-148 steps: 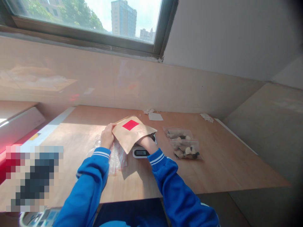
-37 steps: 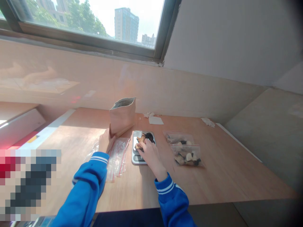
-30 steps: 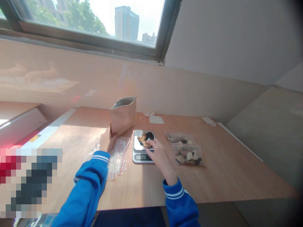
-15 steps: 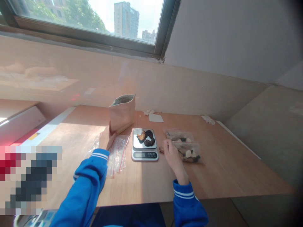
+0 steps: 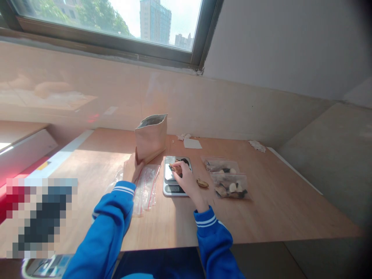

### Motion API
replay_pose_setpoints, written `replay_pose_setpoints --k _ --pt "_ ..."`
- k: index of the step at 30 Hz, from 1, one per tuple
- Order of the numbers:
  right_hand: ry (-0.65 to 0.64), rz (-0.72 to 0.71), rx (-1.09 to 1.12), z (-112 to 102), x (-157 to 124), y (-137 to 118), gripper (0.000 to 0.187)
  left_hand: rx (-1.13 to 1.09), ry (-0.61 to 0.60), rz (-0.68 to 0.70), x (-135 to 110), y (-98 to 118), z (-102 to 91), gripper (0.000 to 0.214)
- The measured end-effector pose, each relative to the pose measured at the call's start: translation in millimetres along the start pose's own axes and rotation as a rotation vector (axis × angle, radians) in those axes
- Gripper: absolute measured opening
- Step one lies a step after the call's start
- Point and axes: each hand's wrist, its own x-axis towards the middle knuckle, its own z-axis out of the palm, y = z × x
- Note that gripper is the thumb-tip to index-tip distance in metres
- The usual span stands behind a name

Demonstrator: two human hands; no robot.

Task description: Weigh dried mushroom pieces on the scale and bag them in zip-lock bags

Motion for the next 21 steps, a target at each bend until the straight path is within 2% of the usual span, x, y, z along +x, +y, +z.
replay_pose_setpoints --k 4,7,10,13,16,21 --pt "-0.05 -0.119 -0.21 10.4 2.4 6.4 0.023 0.005 -0.003 -0.011 -0.2 0.1 -0.2 0.041" --pt "-0.028 -0.133 -0.298 12.2 0.2 8.4 0.02 0.0 0.0 -0.012 -0.3 0.0 -0.3 0.042" --pt "0.074 -0.115 -0.28 4.6 -5.5 7.7 0.016 -0.009 0.003 -0.006 0.2 -0.8 0.0 0.043" --pt "0.236 -0.105 -0.231 -9.9 -16.5 13.8 0.017 -0.011 0.001 0.008 0.8 -1.8 0.9 0.042" --pt "0.351 -0.074 -0.236 -24.9 -32.6 32.5 0.021 -0.003 0.001 0.011 0.9 -2.8 2.1 0.04" --pt "0.423 0.039 -0.332 -35.8 -56.6 68.5 0.023 0.004 0.008 0.007 -0.4 -2.5 1.6 0.036"
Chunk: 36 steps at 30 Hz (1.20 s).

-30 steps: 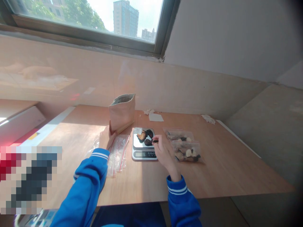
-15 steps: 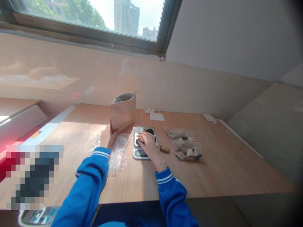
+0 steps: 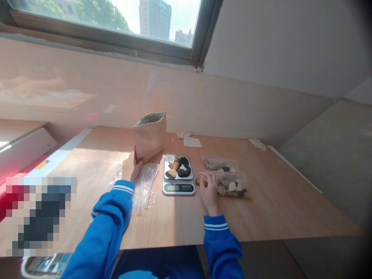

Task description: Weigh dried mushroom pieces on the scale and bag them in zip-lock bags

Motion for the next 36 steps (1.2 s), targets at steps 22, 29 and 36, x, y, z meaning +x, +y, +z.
replay_pose_setpoints --k 22,29,36 --pt "-0.066 0.074 -0.185 15.7 -12.8 20.3 0.027 -0.096 0.067 -0.203 1.5 -4.2 4.1 0.043" --pt "-0.059 0.078 -0.185 16.6 -13.0 21.9 0.028 -0.183 0.132 -0.194 1.4 -7.5 10.6 0.048" --pt "-0.065 0.185 -0.267 14.3 -12.8 21.9 0.032 -0.271 0.591 0.065 -3.4 9.3 -9.4 0.054"
